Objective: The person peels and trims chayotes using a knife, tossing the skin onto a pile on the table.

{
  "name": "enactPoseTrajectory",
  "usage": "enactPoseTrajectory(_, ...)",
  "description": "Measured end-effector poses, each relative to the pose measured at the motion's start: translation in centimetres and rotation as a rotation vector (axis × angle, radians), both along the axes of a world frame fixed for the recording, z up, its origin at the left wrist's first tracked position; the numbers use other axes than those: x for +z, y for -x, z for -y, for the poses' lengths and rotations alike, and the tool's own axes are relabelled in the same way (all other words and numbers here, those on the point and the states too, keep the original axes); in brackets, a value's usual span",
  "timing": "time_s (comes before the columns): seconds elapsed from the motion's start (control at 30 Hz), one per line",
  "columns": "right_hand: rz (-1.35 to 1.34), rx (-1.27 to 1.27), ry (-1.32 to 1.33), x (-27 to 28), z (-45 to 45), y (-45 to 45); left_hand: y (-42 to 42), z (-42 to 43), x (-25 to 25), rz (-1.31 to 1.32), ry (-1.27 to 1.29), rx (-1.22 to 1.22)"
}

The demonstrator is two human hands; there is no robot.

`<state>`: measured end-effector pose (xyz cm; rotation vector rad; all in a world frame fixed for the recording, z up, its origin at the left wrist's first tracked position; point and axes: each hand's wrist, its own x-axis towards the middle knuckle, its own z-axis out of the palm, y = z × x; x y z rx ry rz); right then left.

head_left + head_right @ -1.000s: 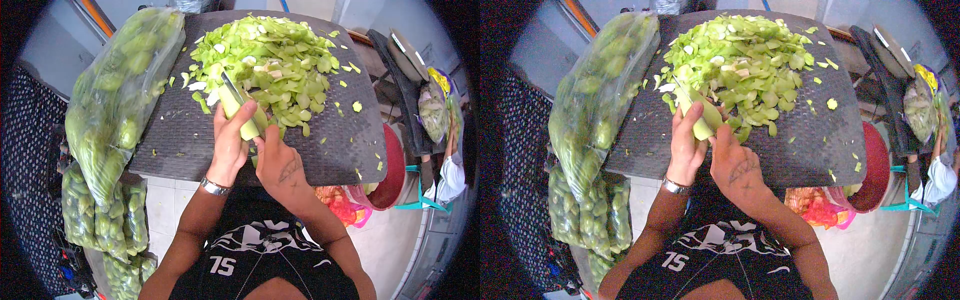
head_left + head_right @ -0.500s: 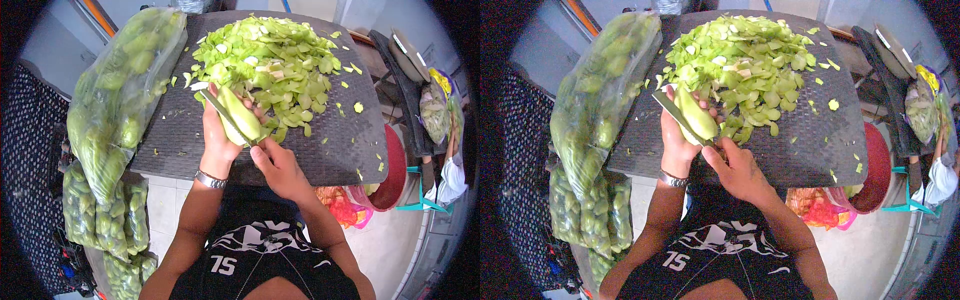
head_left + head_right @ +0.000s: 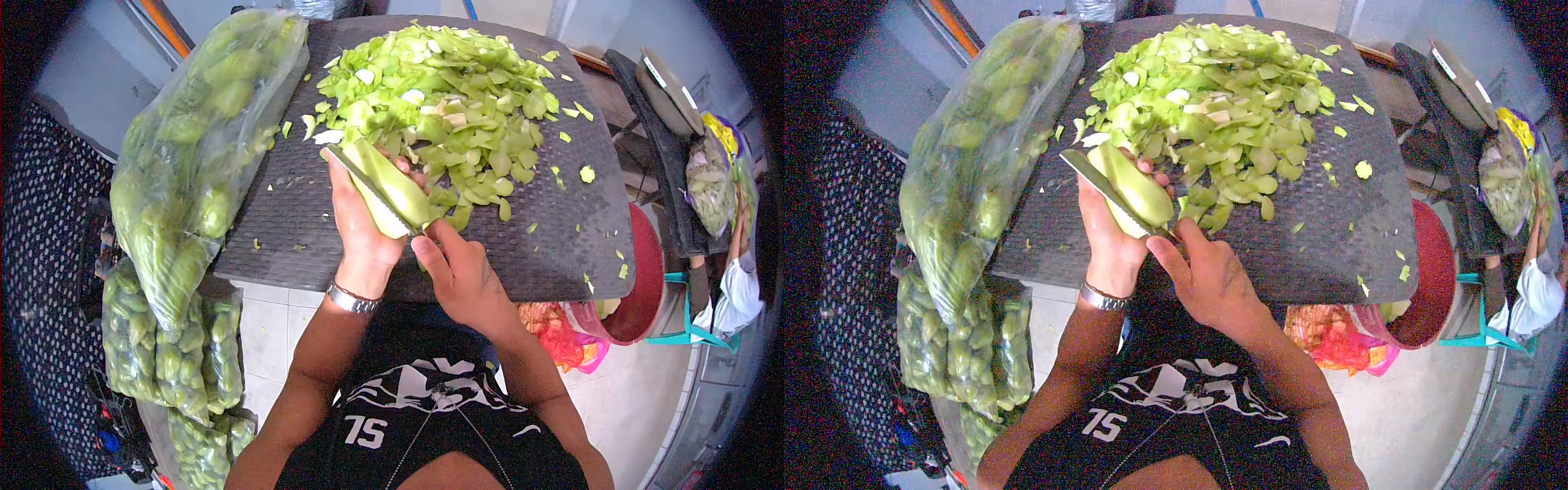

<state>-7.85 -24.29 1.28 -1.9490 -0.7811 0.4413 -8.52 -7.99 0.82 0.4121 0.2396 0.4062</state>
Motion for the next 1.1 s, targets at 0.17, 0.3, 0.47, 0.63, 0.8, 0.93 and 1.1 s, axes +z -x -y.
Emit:
enactPoseTrajectory(0.17, 0.075, 0.005, 0.017, -0.3, 0.0, 0.2, 0.5, 0.3, -0.4, 0.036, -0.042, 0.067)
enactPoseTrajectory(0.3, 0.024, 0.057, 0.031, -0.2, 0.6, -0.9, 0.8, -0.7, -1.4, -0.135, -0.394, 0.165)
enactPoseTrajectory(0.47, -0.042, 0.040, 0.214, -0.6, 1.0, -1.8, 1.1, -7.4, -0.9, -0.274, -1.092, 0.819)
enactPoseTrajectory(0.63, 0.065, 0.099, 0.218, -1.0, 0.9, -3.0, -0.5, -7.9, 3.2, -0.039, -2.038, 0.380)
enactPoseTrajectory(0.8, 0.252, 0.055, 0.200, -1.1, 0.9, -3.3, -4.8, -8.3, 1.7, 0.191, -2.457, -0.080)
enactPoseTrajectory(0.93, 0.562, 0.016, 0.265, -2.2, 0.6, -3.4, -6.6, -7.8, 0.7, 0.268, -2.499, 0.093)
enactPoseTrajectory(1.1, 0.748, 0.041, 0.371, -1.7, 0.0, -3.9, -7.9, -8.2, 1.3, 0.054, -2.513, -0.465)
